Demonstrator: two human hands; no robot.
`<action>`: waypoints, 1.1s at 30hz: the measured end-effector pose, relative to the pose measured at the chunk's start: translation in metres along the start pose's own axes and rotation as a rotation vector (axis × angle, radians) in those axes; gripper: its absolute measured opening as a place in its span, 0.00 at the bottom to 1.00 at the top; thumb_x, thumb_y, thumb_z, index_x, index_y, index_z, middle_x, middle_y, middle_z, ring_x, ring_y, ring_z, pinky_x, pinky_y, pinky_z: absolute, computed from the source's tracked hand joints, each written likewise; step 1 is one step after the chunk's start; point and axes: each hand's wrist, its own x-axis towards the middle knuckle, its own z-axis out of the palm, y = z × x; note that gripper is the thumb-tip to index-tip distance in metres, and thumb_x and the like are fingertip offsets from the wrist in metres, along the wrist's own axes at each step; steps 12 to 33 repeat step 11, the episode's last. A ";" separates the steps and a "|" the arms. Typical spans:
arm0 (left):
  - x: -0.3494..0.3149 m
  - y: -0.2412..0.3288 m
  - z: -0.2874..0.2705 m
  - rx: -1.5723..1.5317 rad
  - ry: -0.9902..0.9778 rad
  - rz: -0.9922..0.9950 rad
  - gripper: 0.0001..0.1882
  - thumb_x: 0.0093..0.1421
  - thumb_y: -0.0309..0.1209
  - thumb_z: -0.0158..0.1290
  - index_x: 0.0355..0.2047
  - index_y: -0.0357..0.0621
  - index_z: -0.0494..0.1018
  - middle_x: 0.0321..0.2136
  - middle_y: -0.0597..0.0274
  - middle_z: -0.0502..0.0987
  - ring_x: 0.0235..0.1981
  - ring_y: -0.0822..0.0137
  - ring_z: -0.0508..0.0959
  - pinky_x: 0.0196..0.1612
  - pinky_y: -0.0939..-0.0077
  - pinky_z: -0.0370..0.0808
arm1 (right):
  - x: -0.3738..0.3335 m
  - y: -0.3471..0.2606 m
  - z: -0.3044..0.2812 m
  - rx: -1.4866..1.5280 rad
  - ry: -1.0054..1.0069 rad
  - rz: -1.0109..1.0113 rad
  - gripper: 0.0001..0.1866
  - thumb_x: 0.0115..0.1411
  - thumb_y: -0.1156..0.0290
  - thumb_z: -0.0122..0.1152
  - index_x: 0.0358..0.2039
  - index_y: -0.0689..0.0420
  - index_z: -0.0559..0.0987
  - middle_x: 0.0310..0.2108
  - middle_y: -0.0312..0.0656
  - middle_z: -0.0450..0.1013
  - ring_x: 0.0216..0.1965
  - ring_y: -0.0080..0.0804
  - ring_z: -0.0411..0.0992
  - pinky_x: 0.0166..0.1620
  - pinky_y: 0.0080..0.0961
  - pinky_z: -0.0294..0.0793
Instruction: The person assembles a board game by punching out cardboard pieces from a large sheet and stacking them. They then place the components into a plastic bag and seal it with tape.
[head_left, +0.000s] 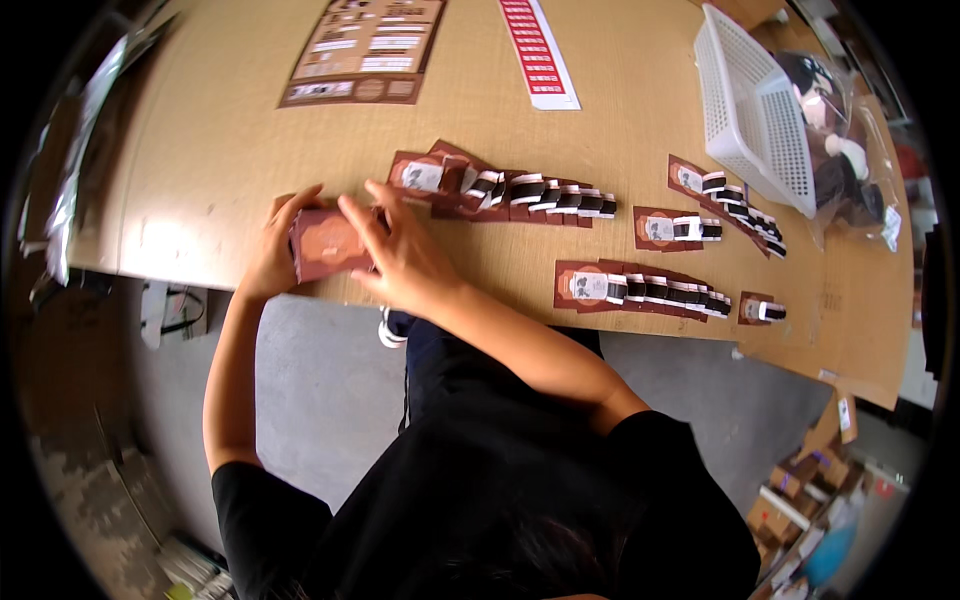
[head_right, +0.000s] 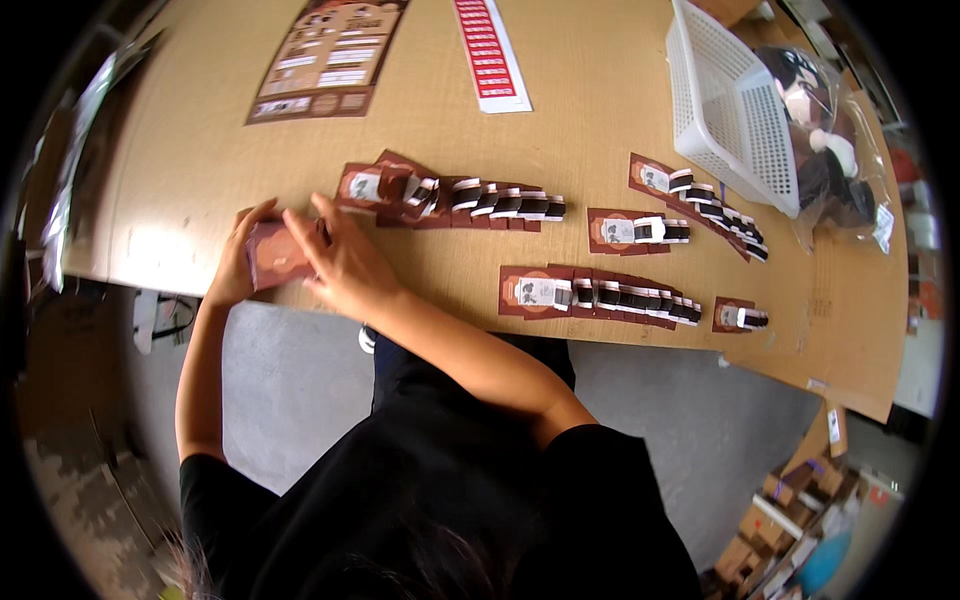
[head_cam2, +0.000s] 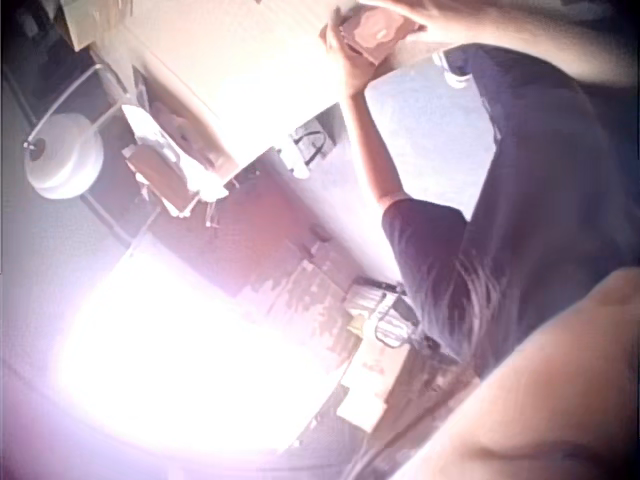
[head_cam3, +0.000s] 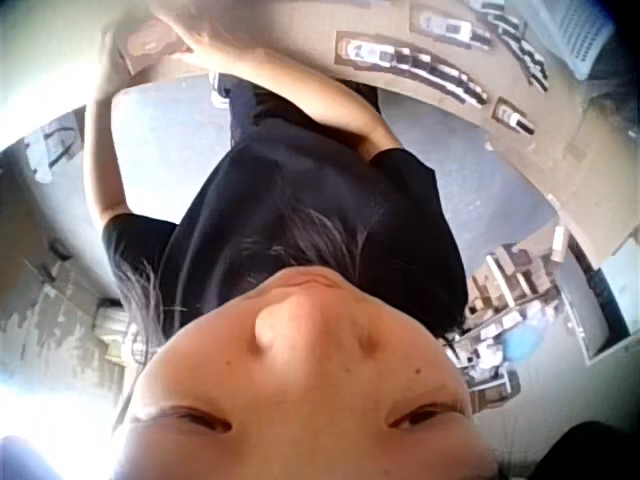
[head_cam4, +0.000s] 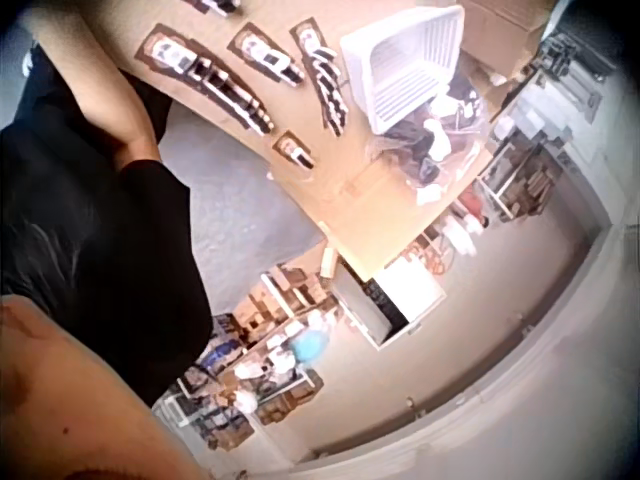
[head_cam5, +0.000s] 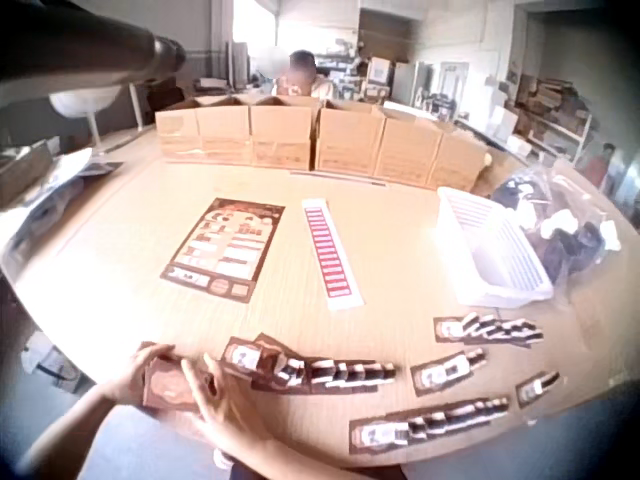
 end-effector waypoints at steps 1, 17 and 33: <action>-0.007 -0.004 0.000 -0.040 0.013 -0.060 0.39 0.37 0.26 0.62 0.52 0.43 0.60 0.40 0.54 0.71 0.45 0.56 0.67 0.48 0.68 0.66 | 0.003 -0.002 0.000 0.017 -0.011 0.024 0.49 0.35 0.71 0.71 0.57 0.55 0.53 0.52 0.58 0.51 0.48 0.51 0.61 0.50 0.35 0.64; -0.037 0.015 0.007 0.118 0.034 -0.147 0.38 0.46 0.28 0.58 0.57 0.48 0.54 0.46 0.51 0.66 0.50 0.56 0.65 0.54 0.67 0.60 | -0.010 -0.005 0.007 -0.039 -0.016 -0.036 0.48 0.35 0.72 0.70 0.57 0.52 0.53 0.52 0.55 0.52 0.50 0.52 0.59 0.51 0.37 0.64; -0.037 0.015 0.007 0.118 0.034 -0.147 0.38 0.46 0.28 0.58 0.57 0.48 0.54 0.46 0.51 0.66 0.50 0.56 0.65 0.54 0.67 0.60 | -0.010 -0.005 0.007 -0.039 -0.016 -0.036 0.48 0.35 0.72 0.70 0.57 0.52 0.53 0.52 0.55 0.52 0.50 0.52 0.59 0.51 0.37 0.64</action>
